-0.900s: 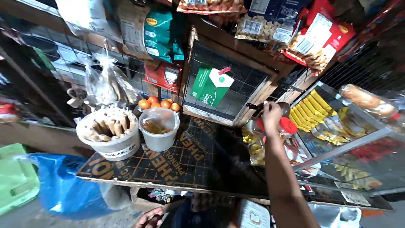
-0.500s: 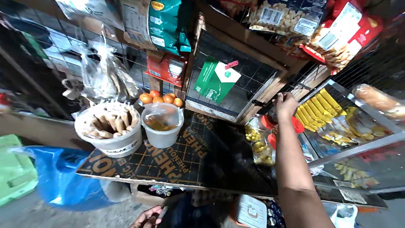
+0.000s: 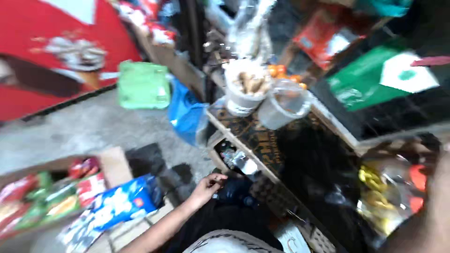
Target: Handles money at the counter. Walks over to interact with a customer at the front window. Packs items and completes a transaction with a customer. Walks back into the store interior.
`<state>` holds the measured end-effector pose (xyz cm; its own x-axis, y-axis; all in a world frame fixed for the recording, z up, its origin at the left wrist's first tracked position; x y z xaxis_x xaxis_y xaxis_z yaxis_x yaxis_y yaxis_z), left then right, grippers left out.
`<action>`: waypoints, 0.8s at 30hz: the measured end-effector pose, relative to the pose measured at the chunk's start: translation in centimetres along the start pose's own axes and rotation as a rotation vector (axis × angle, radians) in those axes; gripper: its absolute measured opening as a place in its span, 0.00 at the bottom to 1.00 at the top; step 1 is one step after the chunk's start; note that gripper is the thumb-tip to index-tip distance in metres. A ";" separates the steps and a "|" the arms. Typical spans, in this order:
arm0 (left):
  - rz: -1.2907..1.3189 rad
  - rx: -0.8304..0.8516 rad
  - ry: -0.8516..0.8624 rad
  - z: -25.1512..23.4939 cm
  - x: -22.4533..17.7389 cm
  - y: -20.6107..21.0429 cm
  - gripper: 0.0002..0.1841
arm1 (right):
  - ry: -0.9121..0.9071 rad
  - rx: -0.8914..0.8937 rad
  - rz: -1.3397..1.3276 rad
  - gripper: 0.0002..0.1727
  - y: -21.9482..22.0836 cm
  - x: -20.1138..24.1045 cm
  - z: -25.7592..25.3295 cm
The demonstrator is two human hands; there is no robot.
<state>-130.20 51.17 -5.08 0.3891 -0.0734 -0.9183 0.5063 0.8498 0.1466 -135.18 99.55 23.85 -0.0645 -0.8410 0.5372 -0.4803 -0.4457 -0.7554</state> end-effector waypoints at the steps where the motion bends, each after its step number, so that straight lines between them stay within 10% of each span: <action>1: -0.002 -0.008 -0.020 0.6 0.7 -0.2 0.16 | -0.055 0.118 -0.080 0.26 2.2 2.3 1.8; 6: 0.007 0.265 -0.015 4.2 5.1 2.4 0.25 | -0.522 0.699 -0.102 0.18 12.2 8.8 11.5; 10: -0.132 0.497 -0.366 9.4 10.9 5.3 0.30 | -0.643 0.832 -0.315 0.15 15.7 10.0 15.5; 16: -0.830 0.095 -0.867 13.5 17.7 -1.4 0.38 | -0.608 1.018 -0.441 0.12 18.8 10.0 19.5; 24: -0.568 -0.294 -0.859 15.6 21.1 -17.4 0.36 | -0.580 1.217 -0.289 0.12 26.9 20.7 16.4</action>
<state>-118.77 26.71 -21.31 0.6239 -0.7434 -0.2411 0.6232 0.6594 -0.4205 -135.09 65.11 8.52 0.4205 -0.5459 0.7247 0.6661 -0.3567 -0.6551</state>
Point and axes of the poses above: each hand's wrist, its own z-axis away from the middle knuckle, its own y-axis out of the palm, x = y × z, the point moved 4 cm from there along -z, towards the middle knuckle, and after that the axes turned 13 degrees about x, right-handed, at the moved point
